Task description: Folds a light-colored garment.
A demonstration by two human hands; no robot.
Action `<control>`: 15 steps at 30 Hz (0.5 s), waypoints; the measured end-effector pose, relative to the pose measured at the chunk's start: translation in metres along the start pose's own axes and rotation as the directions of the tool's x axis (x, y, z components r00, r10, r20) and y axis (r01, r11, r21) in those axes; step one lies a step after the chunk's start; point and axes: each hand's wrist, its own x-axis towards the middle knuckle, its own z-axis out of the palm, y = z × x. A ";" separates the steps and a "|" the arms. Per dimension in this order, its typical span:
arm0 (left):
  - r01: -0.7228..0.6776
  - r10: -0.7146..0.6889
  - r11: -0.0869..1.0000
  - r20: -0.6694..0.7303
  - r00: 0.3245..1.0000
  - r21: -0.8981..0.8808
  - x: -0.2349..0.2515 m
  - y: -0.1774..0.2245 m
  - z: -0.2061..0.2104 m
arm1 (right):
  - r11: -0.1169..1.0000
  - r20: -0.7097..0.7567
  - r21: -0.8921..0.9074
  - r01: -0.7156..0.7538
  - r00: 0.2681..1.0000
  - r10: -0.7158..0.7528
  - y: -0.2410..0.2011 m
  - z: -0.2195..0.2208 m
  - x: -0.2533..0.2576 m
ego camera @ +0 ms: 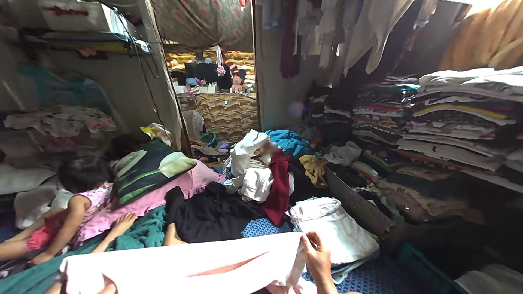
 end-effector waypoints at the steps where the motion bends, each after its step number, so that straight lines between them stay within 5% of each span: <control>1: 0.022 -0.022 0.999 -0.017 1.000 0.029 0.001 -0.001 0.003 | 0.998 0.073 -0.057 -0.024 0.997 0.028 -0.001 -0.002 0.002; 3: 0.066 -0.064 0.989 -0.019 0.998 0.133 0.005 -0.013 0.002 | 0.967 0.242 -0.224 -0.123 0.954 0.178 -0.004 -0.007 0.005; 7: 0.142 -0.142 0.953 -0.019 0.990 0.267 0.007 -0.034 -0.002 | 0.853 0.477 -0.467 -0.233 0.746 0.465 -0.002 -0.010 0.009; 11: 0.161 -0.168 0.941 -0.001 0.986 0.298 0.008 -0.037 -0.004 | 0.808 0.685 -0.577 -0.122 0.467 0.559 0.009 -0.002 0.001; 15: 0.135 -0.141 0.945 0.000 0.990 0.299 0.013 -0.038 -0.005 | 0.729 0.716 -0.682 -0.062 0.149 0.682 0.006 0.018 -0.028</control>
